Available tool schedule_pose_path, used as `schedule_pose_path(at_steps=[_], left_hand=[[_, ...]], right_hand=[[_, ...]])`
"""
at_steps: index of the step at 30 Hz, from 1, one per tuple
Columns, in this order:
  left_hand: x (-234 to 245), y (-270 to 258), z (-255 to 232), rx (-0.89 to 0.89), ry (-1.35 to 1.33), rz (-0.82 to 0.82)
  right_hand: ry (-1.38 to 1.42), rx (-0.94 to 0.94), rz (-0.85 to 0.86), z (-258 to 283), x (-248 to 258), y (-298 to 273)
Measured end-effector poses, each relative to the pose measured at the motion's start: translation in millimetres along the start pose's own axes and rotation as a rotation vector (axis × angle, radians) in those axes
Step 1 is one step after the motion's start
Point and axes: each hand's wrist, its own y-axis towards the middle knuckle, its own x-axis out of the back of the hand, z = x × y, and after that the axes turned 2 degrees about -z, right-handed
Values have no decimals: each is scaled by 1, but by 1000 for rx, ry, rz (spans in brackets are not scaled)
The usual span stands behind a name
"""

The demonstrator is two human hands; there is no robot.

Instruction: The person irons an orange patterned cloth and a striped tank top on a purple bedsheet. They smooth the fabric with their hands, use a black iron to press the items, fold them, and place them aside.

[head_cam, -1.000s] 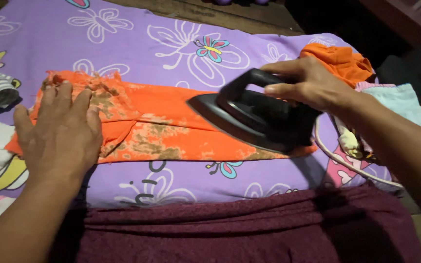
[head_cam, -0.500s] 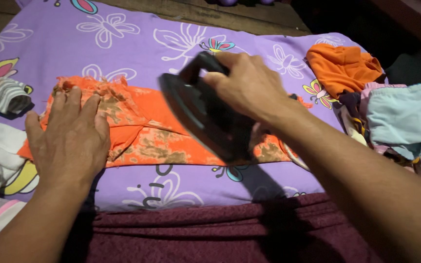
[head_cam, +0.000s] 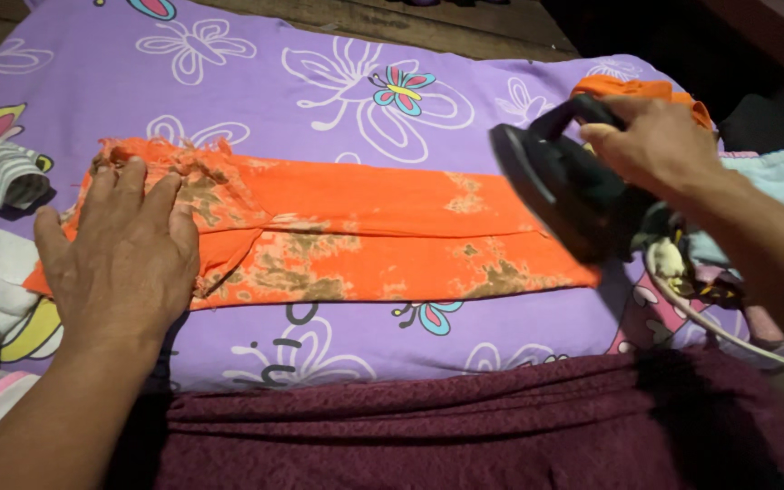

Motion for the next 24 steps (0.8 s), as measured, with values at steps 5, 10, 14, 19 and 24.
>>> schedule_pose_path(at_steps=[5,10,14,19,24], left_hand=[[12,5,-3,-4,-62,-23],[41,7,-3,217,-138,-29],[55,16,-2,411,-88,96],[53,39,14,609,-288,201],[63,34,8,730,-1289,115]], right_hand=[[-51,-107,-16,-29,-10,18],[-187,136,-274,-3,-13,15],[469,389,-220,91,-35,-23],[1021,536,410,228,-102,-100],[927,737,305,261,-107,-113]])
